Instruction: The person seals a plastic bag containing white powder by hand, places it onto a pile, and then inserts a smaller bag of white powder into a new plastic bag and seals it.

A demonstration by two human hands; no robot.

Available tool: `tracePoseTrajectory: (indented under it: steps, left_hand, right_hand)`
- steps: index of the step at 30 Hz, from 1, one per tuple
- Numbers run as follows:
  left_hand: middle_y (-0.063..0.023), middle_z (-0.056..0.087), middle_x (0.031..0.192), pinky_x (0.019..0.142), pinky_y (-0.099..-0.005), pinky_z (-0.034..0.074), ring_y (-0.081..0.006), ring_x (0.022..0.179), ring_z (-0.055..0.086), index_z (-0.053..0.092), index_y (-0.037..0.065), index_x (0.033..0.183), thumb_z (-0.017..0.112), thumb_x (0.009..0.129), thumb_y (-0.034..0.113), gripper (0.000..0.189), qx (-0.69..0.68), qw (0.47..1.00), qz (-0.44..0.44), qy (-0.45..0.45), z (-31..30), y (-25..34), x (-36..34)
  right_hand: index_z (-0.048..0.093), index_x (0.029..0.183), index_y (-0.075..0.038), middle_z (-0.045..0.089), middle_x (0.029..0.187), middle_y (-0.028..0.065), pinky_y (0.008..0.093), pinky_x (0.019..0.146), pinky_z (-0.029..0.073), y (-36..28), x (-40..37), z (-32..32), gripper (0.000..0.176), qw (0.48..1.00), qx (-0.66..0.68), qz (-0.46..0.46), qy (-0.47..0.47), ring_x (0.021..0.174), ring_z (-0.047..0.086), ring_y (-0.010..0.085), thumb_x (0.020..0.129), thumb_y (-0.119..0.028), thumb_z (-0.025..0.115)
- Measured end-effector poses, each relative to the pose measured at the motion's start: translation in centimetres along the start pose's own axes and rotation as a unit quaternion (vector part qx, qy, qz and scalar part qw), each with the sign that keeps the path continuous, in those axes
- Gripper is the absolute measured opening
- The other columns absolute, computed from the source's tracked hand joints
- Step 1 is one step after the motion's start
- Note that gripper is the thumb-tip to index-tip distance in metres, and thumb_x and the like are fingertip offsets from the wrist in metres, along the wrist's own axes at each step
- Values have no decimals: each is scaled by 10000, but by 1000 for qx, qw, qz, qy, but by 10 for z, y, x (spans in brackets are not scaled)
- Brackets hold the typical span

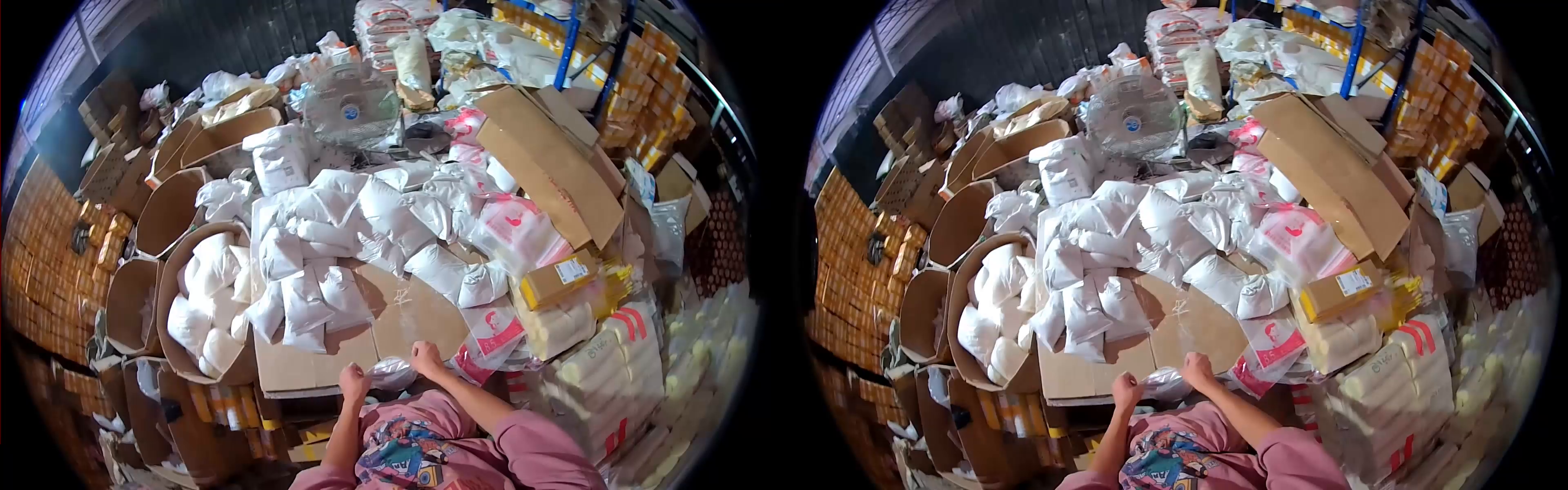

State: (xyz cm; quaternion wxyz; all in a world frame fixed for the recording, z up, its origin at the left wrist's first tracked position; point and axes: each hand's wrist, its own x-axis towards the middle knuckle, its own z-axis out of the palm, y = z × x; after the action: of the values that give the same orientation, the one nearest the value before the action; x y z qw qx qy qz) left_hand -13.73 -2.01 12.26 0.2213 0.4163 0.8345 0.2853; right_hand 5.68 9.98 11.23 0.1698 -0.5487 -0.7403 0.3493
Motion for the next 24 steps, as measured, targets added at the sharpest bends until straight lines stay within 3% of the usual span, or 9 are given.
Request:
tracePoseTrajectory:
  steps: [2,3,8,11,14,16,19,22,24]
  left_hand:
    - [-206,590,624,578,-412,478,-384,629,605,592,-5,650,663,613,156,179,-28,998,-43,-21,-2,0,7]
    - [-210,589,622,578,-414,477,-385,627,606,592,-6,653,661,615,158,182,-23,999,-41,-16,-3,2,12]
    - [-228,599,632,600,-407,489,-387,641,625,604,-9,668,636,616,148,169,6,999,-47,-17,-4,6,10]
    - [-215,617,635,624,-392,503,-372,660,645,624,-4,683,626,610,145,166,-1,996,-78,-42,-1,6,14]
    - [-192,625,622,637,-384,509,-351,661,656,645,1,705,626,605,156,185,-4,991,-109,-80,6,-8,17]
    - [-143,624,580,593,-344,513,-263,590,658,648,-2,700,621,620,154,177,-59,983,-141,-99,3,-6,18]
    - [-107,619,549,551,-303,510,-202,535,648,650,-10,696,596,644,127,156,-81,977,-153,-127,-1,-7,21]
    - [-143,636,581,580,-329,521,-241,574,664,664,-9,695,595,645,129,162,-85,976,-161,-123,4,-11,25]
    - [-171,645,615,605,-346,523,-281,617,672,671,-1,696,602,636,143,170,-27,989,-102,-108,2,-10,26]
  right_hand:
    - [636,651,-32,644,703,214,443,675,523,-10,4,-3,103,999,11,43,-8,742,653,381,658,-129,670]
    - [634,674,-7,650,749,236,453,697,526,-22,5,-12,144,997,-24,57,-52,782,657,395,650,-141,682]
    - [659,790,56,642,862,305,458,762,527,-43,3,-22,256,990,-24,105,-90,858,651,427,651,-157,690]
    - [671,825,66,649,877,300,453,779,527,-36,4,-17,295,984,-10,143,-107,882,653,419,654,-173,693]
    - [657,995,28,655,967,281,423,813,527,-15,7,4,435,981,-3,166,-104,942,646,400,657,-241,708]
    - [625,1118,-14,650,1029,268,404,837,524,-11,11,11,560,971,12,205,-123,992,638,385,666,-329,727]
    - [675,867,64,666,932,274,419,794,536,-15,8,10,409,975,32,209,-71,939,657,392,679,-299,675]
    - [638,1065,51,647,1038,281,401,853,521,-22,12,-2,566,955,24,262,-138,1034,631,368,686,-361,718]
    - [652,973,82,658,968,287,400,814,537,-23,13,-5,512,964,17,235,-120,948,664,358,689,-340,707]
